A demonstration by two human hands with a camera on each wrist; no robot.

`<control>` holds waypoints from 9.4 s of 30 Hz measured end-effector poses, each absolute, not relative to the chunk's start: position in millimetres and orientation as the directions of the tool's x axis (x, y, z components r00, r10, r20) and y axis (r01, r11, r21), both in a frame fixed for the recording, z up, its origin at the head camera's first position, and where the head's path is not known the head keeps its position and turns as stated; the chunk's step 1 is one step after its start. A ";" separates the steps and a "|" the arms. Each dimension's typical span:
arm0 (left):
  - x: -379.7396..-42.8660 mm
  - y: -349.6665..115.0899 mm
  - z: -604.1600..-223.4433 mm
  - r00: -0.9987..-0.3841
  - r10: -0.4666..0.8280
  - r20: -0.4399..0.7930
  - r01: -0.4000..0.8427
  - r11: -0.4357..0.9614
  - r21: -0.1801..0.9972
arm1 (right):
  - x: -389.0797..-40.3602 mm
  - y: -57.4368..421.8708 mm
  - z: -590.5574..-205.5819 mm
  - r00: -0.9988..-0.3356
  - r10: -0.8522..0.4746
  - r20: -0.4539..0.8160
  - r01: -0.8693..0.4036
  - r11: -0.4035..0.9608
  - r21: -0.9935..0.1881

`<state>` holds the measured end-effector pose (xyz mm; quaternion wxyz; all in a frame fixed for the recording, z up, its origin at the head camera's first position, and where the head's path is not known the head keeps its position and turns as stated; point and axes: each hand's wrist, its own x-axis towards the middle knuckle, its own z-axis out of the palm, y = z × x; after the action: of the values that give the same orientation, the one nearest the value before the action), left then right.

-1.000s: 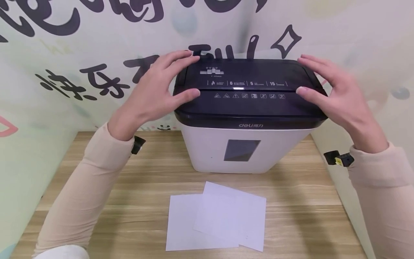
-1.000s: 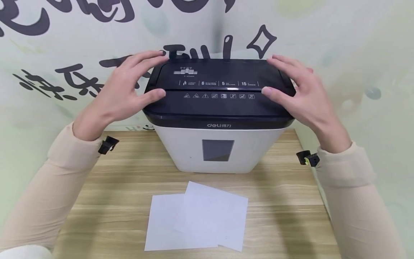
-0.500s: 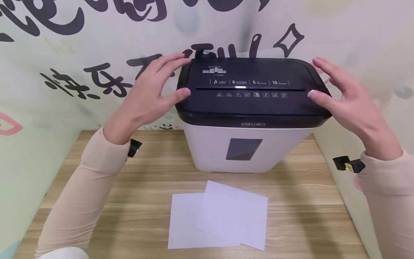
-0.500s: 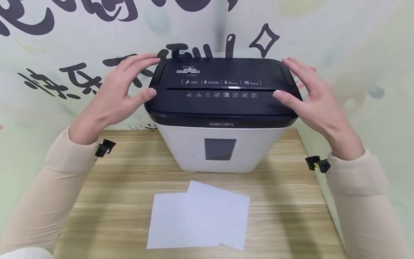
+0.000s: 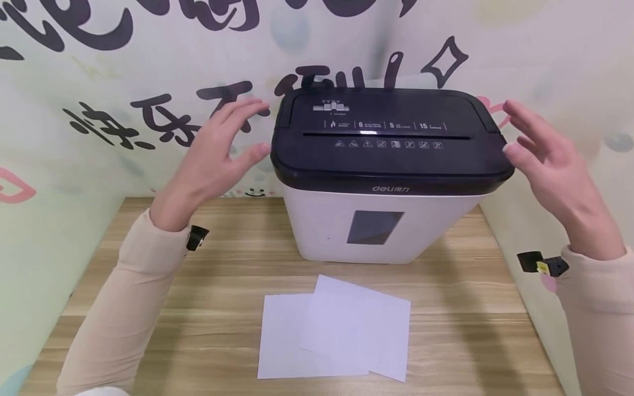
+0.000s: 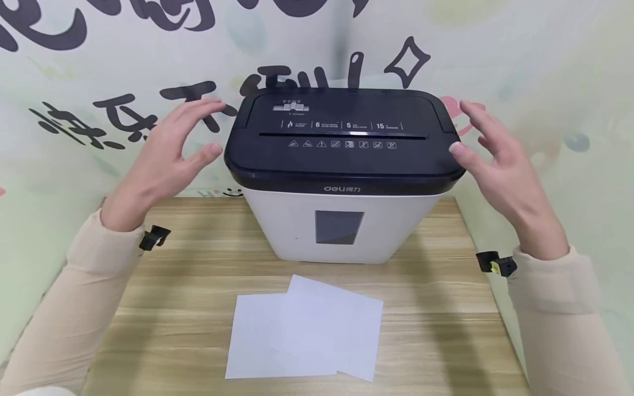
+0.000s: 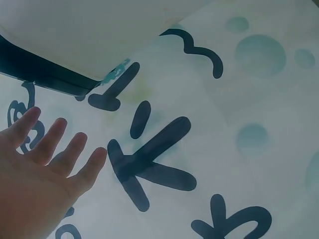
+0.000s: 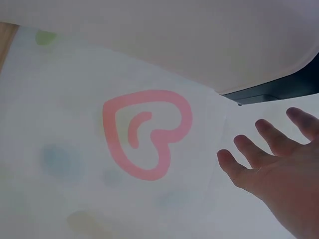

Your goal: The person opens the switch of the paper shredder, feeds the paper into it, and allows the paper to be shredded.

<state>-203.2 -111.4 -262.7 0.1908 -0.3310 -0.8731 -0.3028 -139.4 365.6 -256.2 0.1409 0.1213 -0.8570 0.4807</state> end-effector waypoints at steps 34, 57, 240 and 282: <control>-187.0 -151.4 -337.2 -0.733 0.404 0.546 0.670 0.568 0.479 | -97.5 386.9 -320.2 -0.946 -0.090 0.312 -0.312 0.520 -0.795; -162.9 -155.8 -393.8 -0.802 0.404 0.440 0.594 0.615 0.518 | -69.5 394.1 -375.3 -0.967 -0.095 0.234 -0.243 0.604 -0.759; -90.0 -50.4 -470.4 -0.807 0.560 0.188 0.530 0.547 0.647 | -18.3 312.5 -482.5 -0.914 -0.143 0.380 -0.383 0.618 -0.686; -91.0 -72.8 -371.6 -0.757 0.417 0.504 0.647 0.369 0.667 | -36.5 289.7 -349.6 -0.878 -0.076 0.472 -0.440 0.513 -0.736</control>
<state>-91.0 -72.8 -371.6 0.1259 -0.3252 -0.8178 -0.4578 -36.5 289.7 -349.6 0.1942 0.1523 -0.8479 0.4692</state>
